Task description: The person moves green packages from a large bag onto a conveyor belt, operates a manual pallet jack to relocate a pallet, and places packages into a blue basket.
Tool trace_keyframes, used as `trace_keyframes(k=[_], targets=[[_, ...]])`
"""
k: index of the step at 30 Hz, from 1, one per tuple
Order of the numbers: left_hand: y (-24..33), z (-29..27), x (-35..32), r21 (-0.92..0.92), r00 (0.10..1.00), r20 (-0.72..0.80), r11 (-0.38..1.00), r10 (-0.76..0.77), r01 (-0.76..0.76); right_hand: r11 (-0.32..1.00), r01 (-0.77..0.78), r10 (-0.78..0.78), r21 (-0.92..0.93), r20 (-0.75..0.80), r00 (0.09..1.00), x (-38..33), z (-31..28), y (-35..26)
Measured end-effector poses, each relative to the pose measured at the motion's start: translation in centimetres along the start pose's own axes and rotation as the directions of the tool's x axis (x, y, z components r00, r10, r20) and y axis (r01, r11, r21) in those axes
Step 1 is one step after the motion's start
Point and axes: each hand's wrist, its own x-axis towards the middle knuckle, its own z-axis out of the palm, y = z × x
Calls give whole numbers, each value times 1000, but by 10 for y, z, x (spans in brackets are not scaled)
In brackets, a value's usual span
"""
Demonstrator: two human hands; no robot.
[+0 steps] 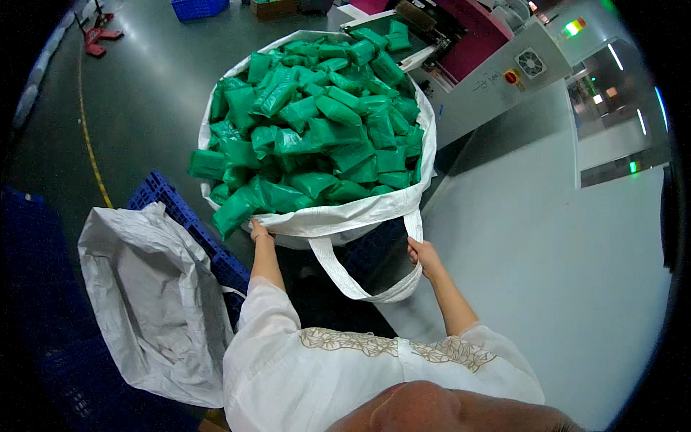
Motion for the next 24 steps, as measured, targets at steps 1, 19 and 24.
trace_keyframes(k=[1,19,24], targets=[[4,-8,-7,101,999,-36,994,32,-28,999,4,-5,-35,-34,999,1,-3,6],[107,-35,-135,923,829,370,-61,419,-381,615,-198,142,-763,-140,980,24,-33,-79],[160,-24,-28,422,985,-119,892,-122,162,168,42,-785,-985,-108,610,68,135,-159]])
